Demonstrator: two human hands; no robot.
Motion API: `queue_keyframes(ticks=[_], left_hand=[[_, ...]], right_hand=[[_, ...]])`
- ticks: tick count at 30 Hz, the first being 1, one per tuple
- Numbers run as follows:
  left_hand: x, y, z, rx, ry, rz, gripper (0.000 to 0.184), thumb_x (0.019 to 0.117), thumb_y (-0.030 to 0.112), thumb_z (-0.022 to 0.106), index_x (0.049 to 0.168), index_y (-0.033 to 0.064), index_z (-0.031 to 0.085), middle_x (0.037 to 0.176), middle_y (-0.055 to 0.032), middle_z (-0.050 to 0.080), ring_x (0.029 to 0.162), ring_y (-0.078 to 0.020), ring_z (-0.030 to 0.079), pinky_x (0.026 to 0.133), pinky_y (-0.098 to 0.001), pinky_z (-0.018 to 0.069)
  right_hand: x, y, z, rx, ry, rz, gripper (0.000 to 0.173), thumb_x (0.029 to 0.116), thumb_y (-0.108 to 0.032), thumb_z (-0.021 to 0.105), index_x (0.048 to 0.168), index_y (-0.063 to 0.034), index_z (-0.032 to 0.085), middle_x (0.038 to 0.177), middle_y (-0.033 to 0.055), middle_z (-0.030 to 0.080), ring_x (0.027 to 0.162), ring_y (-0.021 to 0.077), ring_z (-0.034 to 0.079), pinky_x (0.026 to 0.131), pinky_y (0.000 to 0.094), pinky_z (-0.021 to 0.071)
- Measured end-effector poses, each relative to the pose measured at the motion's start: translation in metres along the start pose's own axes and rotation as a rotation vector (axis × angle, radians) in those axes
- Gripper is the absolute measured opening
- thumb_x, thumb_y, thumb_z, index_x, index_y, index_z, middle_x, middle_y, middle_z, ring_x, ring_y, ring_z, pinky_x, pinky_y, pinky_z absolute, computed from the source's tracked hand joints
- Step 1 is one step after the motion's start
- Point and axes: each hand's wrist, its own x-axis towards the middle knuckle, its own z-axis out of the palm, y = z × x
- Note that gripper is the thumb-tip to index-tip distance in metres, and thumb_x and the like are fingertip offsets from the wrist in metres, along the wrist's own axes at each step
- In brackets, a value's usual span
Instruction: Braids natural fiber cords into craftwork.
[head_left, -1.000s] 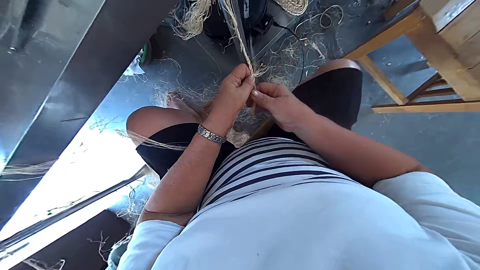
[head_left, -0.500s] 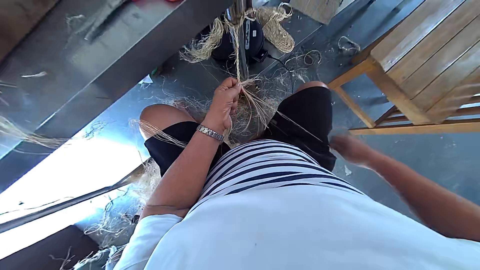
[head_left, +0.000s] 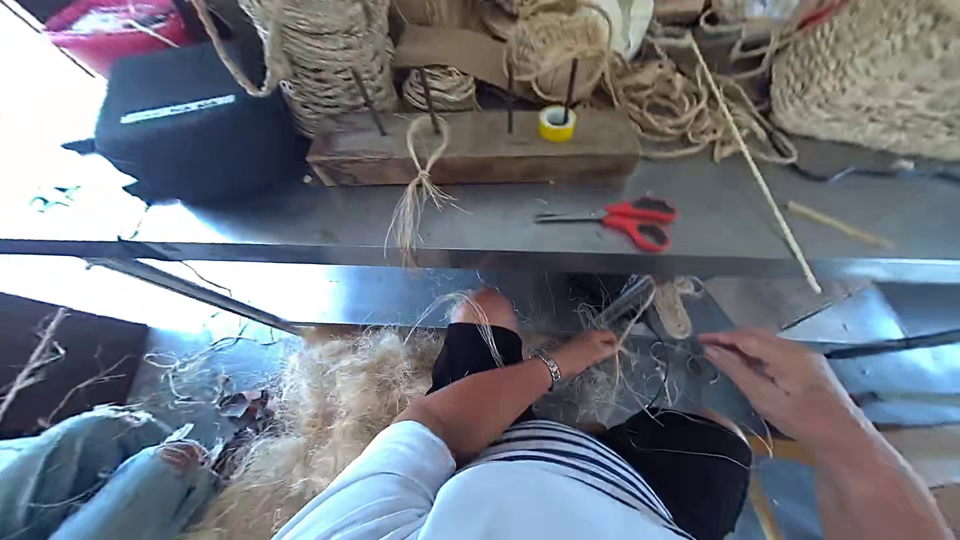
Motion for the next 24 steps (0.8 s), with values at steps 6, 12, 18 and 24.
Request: queue_keyframes(ticks=[6, 12, 18, 24], left_hand=[[0.002, -0.010, -0.014, 0.037, -0.040, 0.077, 0.027, 0.1057, 0.010, 0.048, 0.115, -0.0119, 0.062, 0.110, -0.0243, 0.062, 0.096, -0.0247, 0.056, 0.087, -0.0396, 0.0457], [0.001, -0.006, -0.026, 0.170, -0.101, 0.158, 0.030, 0.1062, 0.010, 0.046, 0.115, -0.0126, 0.063, 0.116, -0.0298, 0.064, 0.110, -0.0379, 0.061, 0.097, -0.0522, 0.0460], [0.001, -0.005, -0.033, 0.181, -0.128, 0.169, 0.030, 0.1061, 0.011, 0.046, 0.115, -0.0110, 0.065, 0.113, -0.0286, 0.066, 0.109, -0.0392, 0.063, 0.095, -0.0561, 0.0463], [-0.001, -0.003, -0.034, 0.145, -0.145, 0.175, 0.029, 0.1059, 0.010, 0.046, 0.112, -0.0118, 0.063, 0.111, -0.0283, 0.065, 0.105, -0.0388, 0.063, 0.092, -0.0567, 0.0466]], right_hand=[[0.158, -0.088, 0.027, 0.032, -0.011, -0.484, 0.025, 0.0993, -0.017, 0.058, 0.105, -0.0002, 0.076, 0.098, 0.0154, 0.072, 0.090, 0.0256, 0.070, 0.083, 0.0448, 0.0573], [0.273, -0.161, 0.090, -0.010, 0.041, -0.559, 0.021, 0.0998, -0.011, 0.062, 0.114, -0.0028, 0.075, 0.107, 0.0184, 0.071, 0.098, 0.0312, 0.070, 0.087, 0.0489, 0.0577], [0.318, -0.185, 0.138, -0.145, 0.144, -0.611, 0.023, 0.0985, -0.011, 0.063, 0.117, -0.0079, 0.076, 0.109, 0.0206, 0.068, 0.094, 0.0359, 0.070, 0.078, 0.0496, 0.0584], [0.341, -0.203, 0.121, -0.055, 0.141, -0.604, 0.022, 0.1020, -0.013, 0.059, 0.108, -0.0032, 0.077, 0.106, 0.0216, 0.069, 0.096, 0.0327, 0.070, 0.085, 0.0451, 0.0574]])
